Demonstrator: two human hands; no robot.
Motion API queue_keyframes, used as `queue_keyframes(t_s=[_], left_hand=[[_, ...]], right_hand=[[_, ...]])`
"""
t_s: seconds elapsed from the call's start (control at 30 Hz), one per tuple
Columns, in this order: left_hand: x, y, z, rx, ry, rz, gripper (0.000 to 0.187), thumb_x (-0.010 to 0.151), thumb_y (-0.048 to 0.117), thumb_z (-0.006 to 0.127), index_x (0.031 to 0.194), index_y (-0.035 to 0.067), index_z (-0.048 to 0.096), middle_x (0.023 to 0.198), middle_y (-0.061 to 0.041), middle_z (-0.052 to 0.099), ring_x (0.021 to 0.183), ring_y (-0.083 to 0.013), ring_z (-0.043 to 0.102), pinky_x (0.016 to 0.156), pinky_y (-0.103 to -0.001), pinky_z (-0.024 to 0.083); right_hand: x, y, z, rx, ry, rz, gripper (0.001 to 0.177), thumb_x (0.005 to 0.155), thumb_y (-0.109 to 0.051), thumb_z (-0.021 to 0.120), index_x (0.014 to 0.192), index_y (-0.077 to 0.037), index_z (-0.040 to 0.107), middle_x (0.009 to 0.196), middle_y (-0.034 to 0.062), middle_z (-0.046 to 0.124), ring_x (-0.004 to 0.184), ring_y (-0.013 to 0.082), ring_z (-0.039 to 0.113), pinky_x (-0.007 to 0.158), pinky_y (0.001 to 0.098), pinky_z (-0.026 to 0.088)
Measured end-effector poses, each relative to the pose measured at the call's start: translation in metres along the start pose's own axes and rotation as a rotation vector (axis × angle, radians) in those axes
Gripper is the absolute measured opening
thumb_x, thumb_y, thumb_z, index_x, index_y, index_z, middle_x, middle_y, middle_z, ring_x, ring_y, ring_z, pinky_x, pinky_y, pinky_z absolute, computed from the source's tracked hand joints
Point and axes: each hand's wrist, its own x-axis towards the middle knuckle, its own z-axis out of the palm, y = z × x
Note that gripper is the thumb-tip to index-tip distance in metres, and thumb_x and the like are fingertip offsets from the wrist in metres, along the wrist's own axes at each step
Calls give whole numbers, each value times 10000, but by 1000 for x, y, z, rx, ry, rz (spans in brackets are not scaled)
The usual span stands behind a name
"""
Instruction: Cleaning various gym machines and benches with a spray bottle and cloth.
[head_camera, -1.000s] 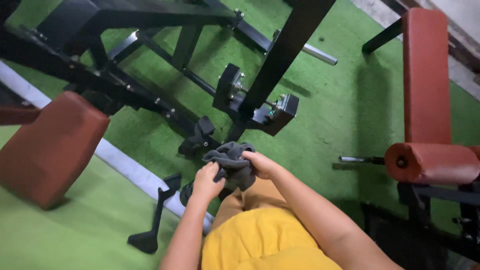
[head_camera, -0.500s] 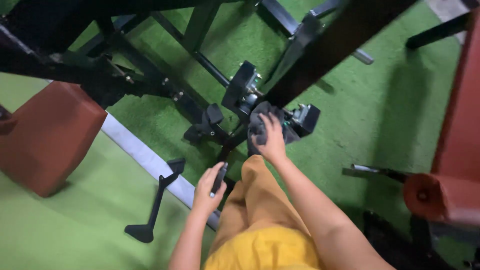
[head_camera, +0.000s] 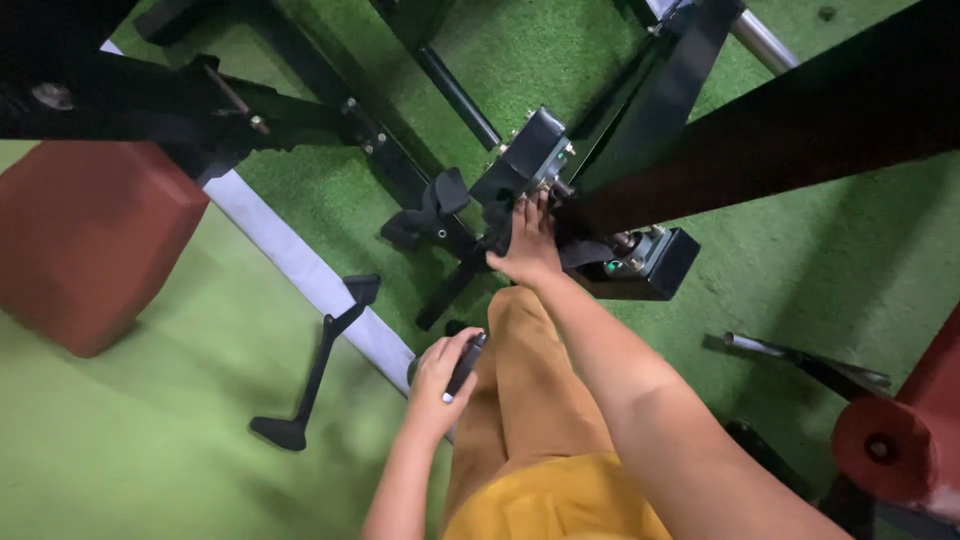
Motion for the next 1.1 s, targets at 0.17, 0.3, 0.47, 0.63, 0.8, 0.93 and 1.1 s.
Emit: queue_keyframes(t_s=[0.17, 0.3, 0.47, 0.63, 0.8, 0.93, 1.1], left_hand=[[7, 20, -2, -43, -24, 39, 605, 759, 40, 660, 1352, 116, 569, 1100, -152, 629, 1057, -398, 606, 931, -464, 493], [2, 29, -6, -54, -40, 43, 593, 770, 39, 656, 1352, 121, 574, 1094, -144, 632, 1053, -389, 613, 928, -458, 493], [-7, 15, -8, -46, -34, 98, 591, 768, 44, 659, 1348, 122, 576, 1093, -147, 627, 1046, -391, 608, 922, -455, 494], [-18, 4, -9, -31, -25, 107, 593, 757, 35, 656, 1340, 113, 579, 1113, -149, 632, 1066, -399, 599, 944, -467, 480], [-23, 2, -14, -35, -35, 40, 588, 757, 36, 675, 1333, 105, 577, 1091, -159, 619, 1046, -404, 596, 931, -467, 484], [-24, 4, -11, -42, -35, -24, 584, 758, 36, 662, 1331, 126, 594, 1070, -147, 623, 1034, -386, 606, 934, -456, 494], [-22, 11, -11, -39, -44, 48, 592, 756, 42, 671, 1336, 116, 577, 1112, -148, 635, 1071, -397, 602, 947, -460, 483]], right_hand=[[-11, -2, -24, -13, -26, 10, 1227, 718, -592, 804, 1589, -5, 170, 1669, 272, 115, 1551, 428, 89, 1209, 548, 201], [-31, -5, -47, 69, -183, 349, 1161, 762, -574, 731, 1657, -70, 189, 1655, 185, 276, 1531, 362, 320, 1216, 599, 291], [-71, 49, 35, -34, 15, 371, 1055, 840, -557, 709, 1567, 68, 270, 1582, 361, 305, 1481, 527, 331, 1191, 569, 390], [-73, -2, 34, -94, 190, 263, 1089, 820, -508, 750, 1543, 81, 187, 1609, 398, 162, 1484, 595, 177, 1111, 677, 280], [-20, -38, 12, -30, 116, 101, 1226, 712, -536, 777, 1605, -15, 119, 1672, 264, 119, 1544, 485, 108, 1226, 670, 150], [5, -5, 9, -15, 42, 140, 1276, 697, -616, 812, 1539, 40, 113, 1637, 311, 63, 1527, 507, 55, 1193, 667, 141], [-10, 29, -12, 220, -100, 396, 1106, 788, -448, 707, 1698, -90, 190, 1626, 271, 337, 1497, 466, 375, 1246, 544, 334]])
